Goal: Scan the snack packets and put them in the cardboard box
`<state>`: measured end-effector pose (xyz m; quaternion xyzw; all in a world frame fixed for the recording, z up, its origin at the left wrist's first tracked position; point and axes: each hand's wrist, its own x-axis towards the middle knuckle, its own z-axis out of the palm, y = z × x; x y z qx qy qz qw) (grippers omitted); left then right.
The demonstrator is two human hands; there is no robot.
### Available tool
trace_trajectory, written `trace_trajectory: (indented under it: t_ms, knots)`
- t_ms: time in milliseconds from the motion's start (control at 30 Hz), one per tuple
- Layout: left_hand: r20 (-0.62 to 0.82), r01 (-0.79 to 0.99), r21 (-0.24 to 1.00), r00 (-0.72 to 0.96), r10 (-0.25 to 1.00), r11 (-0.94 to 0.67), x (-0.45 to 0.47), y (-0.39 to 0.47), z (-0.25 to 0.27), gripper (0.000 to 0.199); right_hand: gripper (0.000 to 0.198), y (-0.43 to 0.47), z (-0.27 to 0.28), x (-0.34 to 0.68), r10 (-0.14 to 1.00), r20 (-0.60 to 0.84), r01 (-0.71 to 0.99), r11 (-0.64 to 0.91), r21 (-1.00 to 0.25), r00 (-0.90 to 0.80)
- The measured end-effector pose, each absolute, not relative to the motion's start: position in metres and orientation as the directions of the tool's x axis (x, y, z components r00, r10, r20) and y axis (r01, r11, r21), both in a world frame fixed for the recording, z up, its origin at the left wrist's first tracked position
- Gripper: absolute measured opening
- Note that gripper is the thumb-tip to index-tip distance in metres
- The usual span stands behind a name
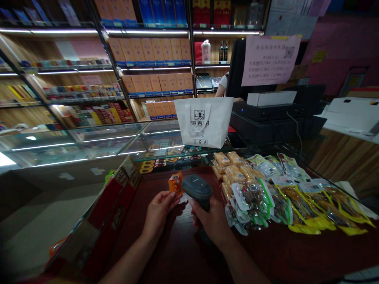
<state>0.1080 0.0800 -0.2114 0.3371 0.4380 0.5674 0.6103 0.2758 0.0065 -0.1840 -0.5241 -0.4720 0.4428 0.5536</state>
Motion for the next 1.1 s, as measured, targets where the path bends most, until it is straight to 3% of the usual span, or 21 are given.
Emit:
trace_trajectory:
  t_ms: [133,267,400,500,600,667,767,867,1100]
  knots:
    - [-0.106,-0.357,0.931,-0.061,0.993,0.077,0.11,0.076,-0.207,0.037,0.049,0.003,-0.182,0.278,0.988,0.037,0.005,0.036,-0.999,0.15]
    - [0.089,-0.258,0.958,-0.143,0.986,-0.124,0.105,0.058,-0.182,0.032,0.05,-0.001,-0.186,0.282,0.983,-0.011,0.022,-0.015,-1.0,0.182]
    - [0.246,-0.147,0.939,-0.339,0.908,-0.309,0.074,0.017,-0.132,0.03,0.055,-0.001,-0.192,0.286,0.98,-0.031,-0.024,-0.027,-0.999,0.195]
    - [0.304,0.012,0.939,-0.497,0.812,-0.344,0.025,-0.017,-0.09,0.033,0.049,-0.001,-0.197,0.288,0.986,0.0,-0.026,0.004,-1.0,0.165]
    - [0.366,0.258,0.929,-0.522,0.771,-0.266,-0.039,-0.03,-0.057,0.04,0.045,-0.003,-0.201,0.29,0.986,0.018,-0.042,0.026,-0.999,0.165]
    - [0.282,0.333,0.935,-0.482,0.829,-0.124,-0.078,-0.026,-0.043,0.049,0.044,-0.003,-0.201,0.291,0.987,0.029,-0.03,0.034,-0.999,0.157]
    - [-0.031,0.312,0.938,-0.356,0.934,0.15,-0.112,-0.013,-0.038,0.057,0.044,-0.002,-0.2,0.291,0.987,0.03,-0.027,0.035,-0.999,0.156]
    - [-0.29,0.35,0.869,-0.211,0.934,0.349,-0.117,-0.003,-0.042,0.053,0.044,-0.001,-0.197,0.29,0.984,0.035,-0.069,0.047,-0.997,0.173]
    - [-0.41,0.539,0.745,-0.094,0.907,0.393,-0.103,0.009,-0.048,0.025,0.043,0.002,-0.193,0.288,0.987,0.033,-0.156,0.058,-0.986,0.155]
